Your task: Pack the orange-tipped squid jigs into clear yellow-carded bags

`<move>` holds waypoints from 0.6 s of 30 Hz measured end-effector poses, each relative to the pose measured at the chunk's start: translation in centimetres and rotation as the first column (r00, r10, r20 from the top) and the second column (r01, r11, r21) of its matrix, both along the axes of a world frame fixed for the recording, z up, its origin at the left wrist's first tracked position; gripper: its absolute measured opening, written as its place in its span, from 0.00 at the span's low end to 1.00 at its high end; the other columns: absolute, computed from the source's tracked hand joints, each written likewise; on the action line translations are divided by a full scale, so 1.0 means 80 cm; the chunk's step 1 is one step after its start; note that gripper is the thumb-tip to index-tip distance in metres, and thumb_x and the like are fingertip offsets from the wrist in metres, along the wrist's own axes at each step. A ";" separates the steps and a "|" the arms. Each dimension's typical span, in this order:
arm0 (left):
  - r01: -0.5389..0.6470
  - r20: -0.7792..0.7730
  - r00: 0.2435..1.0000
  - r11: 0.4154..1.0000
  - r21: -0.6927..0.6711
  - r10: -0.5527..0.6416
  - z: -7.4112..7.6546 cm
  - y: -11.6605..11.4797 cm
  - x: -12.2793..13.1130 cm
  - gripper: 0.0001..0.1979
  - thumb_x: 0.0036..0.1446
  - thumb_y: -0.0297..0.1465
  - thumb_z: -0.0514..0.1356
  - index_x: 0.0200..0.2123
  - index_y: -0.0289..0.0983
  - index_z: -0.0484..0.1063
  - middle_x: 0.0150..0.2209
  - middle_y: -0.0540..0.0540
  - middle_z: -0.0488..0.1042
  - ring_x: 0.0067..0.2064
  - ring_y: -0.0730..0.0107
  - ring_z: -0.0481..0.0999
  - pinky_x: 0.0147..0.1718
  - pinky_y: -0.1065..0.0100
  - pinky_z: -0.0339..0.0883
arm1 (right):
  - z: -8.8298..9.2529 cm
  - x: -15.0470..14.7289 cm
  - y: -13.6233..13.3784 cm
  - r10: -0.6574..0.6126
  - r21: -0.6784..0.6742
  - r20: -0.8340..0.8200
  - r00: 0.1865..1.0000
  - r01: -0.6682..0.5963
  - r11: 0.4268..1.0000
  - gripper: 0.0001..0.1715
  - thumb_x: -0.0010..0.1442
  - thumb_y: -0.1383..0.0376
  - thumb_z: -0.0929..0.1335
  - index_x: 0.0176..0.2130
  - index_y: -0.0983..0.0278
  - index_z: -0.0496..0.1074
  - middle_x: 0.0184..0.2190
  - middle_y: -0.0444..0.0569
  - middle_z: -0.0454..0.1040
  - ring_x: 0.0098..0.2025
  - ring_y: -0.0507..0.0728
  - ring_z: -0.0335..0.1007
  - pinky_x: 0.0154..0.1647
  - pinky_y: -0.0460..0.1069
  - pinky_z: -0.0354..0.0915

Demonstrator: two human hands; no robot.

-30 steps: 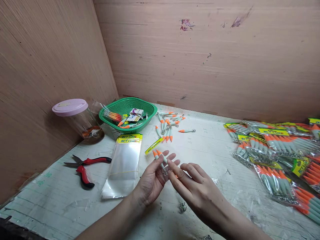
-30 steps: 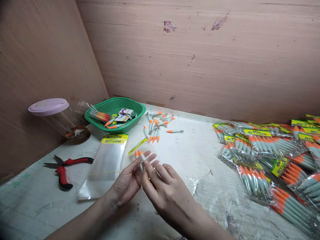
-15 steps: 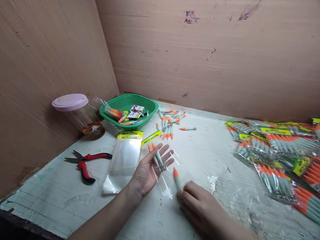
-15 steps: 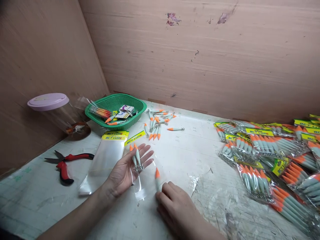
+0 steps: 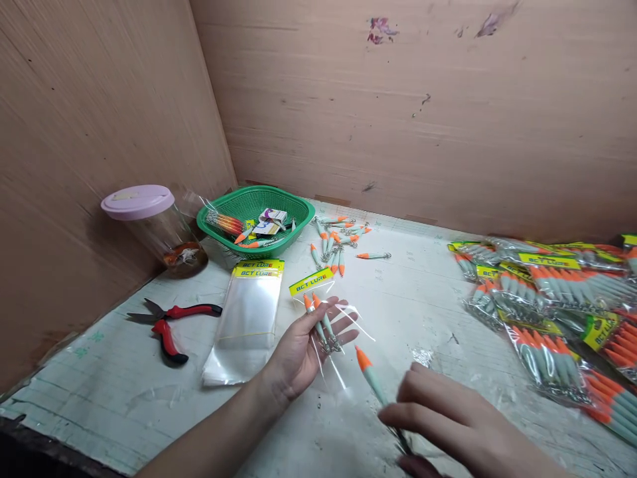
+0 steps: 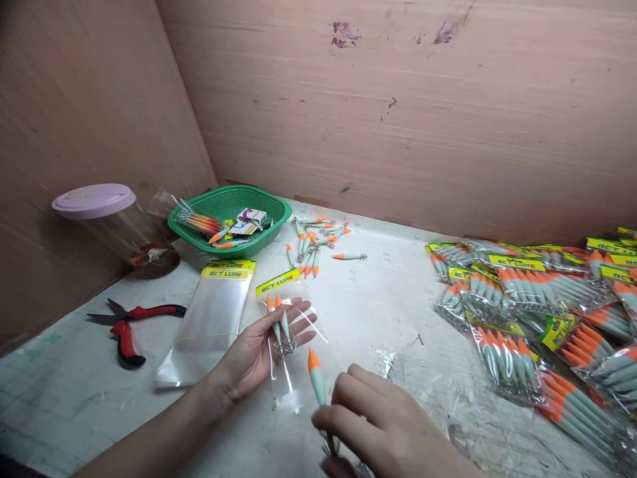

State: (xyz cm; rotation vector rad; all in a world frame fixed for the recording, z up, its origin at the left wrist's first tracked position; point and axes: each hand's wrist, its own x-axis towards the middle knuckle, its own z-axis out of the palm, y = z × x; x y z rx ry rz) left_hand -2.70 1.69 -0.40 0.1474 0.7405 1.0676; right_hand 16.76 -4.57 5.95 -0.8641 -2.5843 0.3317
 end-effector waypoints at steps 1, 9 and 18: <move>0.020 -0.002 1.000 1.000 0.002 -0.020 0.000 -0.001 0.001 0.12 0.57 0.28 0.59 0.45 0.31 0.71 0.50 0.36 0.74 0.49 0.53 0.76 0.48 0.56 0.72 | -0.009 -0.010 0.006 -0.028 0.080 0.024 0.999 0.026 0.996 0.08 0.61 0.69 0.63 0.40 0.62 0.70 0.28 0.49 0.70 0.28 0.53 0.66 0.26 0.46 0.64; 0.067 -0.026 0.997 0.997 0.047 -0.066 0.005 -0.001 0.001 0.11 0.59 0.28 0.56 0.41 0.30 0.74 0.42 0.37 0.78 0.45 0.57 0.78 0.44 0.61 0.73 | -0.036 -0.028 0.027 -0.115 0.470 -0.019 0.993 0.110 0.876 0.16 0.63 0.75 0.56 0.38 0.70 0.71 0.35 0.58 0.75 0.30 0.54 0.63 0.27 0.49 0.62; 0.091 0.043 0.995 0.995 0.045 -0.093 0.001 -0.008 0.006 0.12 0.58 0.28 0.58 0.43 0.28 0.72 0.42 0.35 0.78 0.44 0.57 0.78 0.47 0.61 0.70 | -0.042 -0.041 0.032 -0.102 0.397 -0.134 0.986 0.148 0.906 0.13 0.61 0.76 0.60 0.28 0.66 0.67 0.21 0.45 0.63 0.24 0.52 0.55 0.24 0.48 0.51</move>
